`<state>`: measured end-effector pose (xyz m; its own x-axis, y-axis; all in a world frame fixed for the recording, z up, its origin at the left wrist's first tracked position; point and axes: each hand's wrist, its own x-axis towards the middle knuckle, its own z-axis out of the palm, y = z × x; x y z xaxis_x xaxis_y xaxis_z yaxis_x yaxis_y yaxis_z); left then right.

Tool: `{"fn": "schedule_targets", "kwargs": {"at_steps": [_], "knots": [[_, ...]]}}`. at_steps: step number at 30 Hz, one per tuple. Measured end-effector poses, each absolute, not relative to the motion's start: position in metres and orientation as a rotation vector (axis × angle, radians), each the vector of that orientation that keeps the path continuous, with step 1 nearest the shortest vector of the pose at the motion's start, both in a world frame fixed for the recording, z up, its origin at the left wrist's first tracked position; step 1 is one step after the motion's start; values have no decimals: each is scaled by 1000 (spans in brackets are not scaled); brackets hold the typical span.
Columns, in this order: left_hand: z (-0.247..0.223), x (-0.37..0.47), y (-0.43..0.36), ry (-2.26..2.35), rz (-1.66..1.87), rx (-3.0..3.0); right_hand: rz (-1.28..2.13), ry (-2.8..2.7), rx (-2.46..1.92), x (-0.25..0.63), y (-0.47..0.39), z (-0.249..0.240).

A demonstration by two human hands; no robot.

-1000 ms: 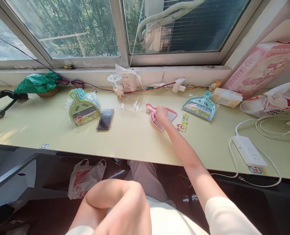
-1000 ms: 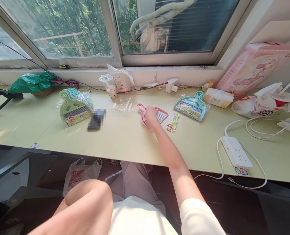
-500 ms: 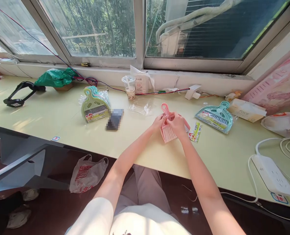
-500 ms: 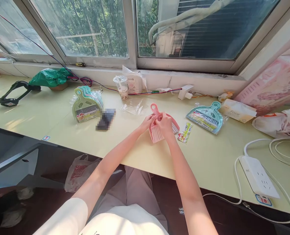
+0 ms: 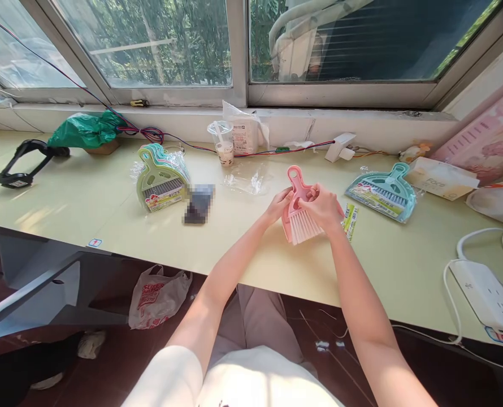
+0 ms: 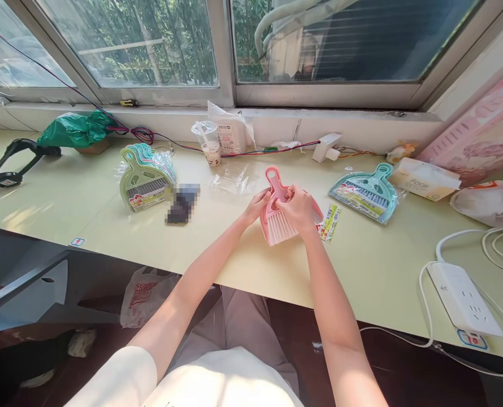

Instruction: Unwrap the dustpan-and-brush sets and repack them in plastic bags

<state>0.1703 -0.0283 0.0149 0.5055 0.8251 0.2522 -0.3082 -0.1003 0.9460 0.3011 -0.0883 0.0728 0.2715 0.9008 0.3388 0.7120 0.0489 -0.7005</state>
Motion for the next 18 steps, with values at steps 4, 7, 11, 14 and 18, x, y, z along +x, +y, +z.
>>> {"fn": "schedule_targets", "kwargs": {"at_steps": [4,7,11,14,18], "knots": [[21,171,-33,550,1078,1399,217,-1500,-1722,299,-90,77],[27,171,-41,675,1170,1500,133,-1535,-1788,290,-91,79],[31,170,-53,887,1370,1561,-76,-1569,-1871,267,-96,81],[29,169,-58,961,1519,1542,-191,-1614,-1996,250,-100,84],[28,164,-58,1028,1599,1591,-218,-1858,-2183,234,-99,94]]}}
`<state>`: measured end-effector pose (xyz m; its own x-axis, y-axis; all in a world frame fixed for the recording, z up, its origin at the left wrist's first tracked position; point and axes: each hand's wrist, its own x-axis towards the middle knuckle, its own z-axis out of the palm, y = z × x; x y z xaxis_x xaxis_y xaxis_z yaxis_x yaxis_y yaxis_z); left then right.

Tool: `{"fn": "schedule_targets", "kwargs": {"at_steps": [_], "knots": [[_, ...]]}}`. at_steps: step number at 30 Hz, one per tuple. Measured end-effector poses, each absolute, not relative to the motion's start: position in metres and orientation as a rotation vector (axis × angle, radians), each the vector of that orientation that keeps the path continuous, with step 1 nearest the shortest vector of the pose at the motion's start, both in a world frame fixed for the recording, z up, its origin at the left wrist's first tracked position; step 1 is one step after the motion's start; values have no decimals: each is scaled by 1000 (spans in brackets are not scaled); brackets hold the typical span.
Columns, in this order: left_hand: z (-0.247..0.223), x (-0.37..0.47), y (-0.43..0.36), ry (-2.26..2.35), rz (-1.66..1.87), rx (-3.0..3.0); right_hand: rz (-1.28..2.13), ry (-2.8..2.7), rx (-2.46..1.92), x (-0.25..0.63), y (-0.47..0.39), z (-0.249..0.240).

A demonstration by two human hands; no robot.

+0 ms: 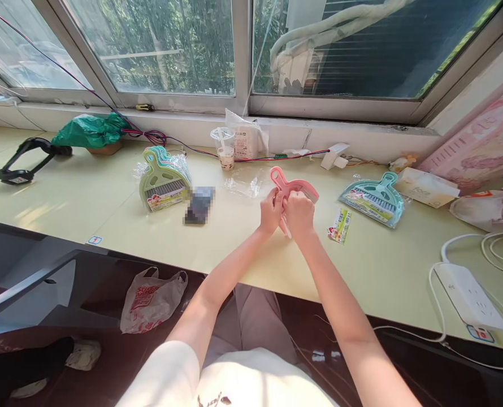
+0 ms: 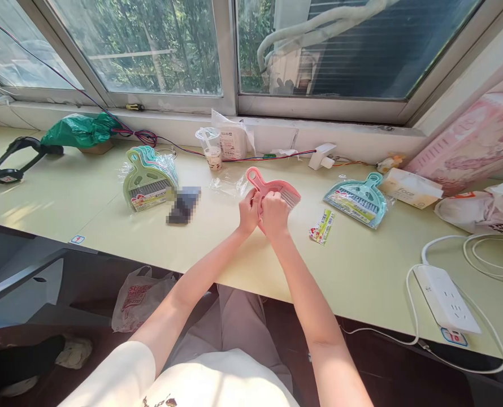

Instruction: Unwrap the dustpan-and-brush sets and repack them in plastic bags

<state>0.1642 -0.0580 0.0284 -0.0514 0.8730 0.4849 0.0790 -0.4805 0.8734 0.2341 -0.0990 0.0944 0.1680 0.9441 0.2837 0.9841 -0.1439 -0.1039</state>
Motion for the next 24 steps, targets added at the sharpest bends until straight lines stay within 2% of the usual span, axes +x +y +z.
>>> {"fn": "schedule_targets", "kwargs": {"at_steps": [7,12,15,19,21,24], "knots": [[34,156,-52,924,1554,1661,-293,-2193,-2202,241,-84,120],[29,161,-45,890,1480,1672,-212,-2233,-2182,247,-86,133],[26,142,-28,1137,1531,1549,-165,-2129,-2197,265,-97,157],[26,94,4,1545,1769,1337,-247,-1968,-2070,314,-120,204],[25,80,13,1542,1667,1413,-220,-2001,-2072,333,-128,217],[22,81,17,1349,1242,1655,-164,-2097,-2223,337,-127,205]]}}
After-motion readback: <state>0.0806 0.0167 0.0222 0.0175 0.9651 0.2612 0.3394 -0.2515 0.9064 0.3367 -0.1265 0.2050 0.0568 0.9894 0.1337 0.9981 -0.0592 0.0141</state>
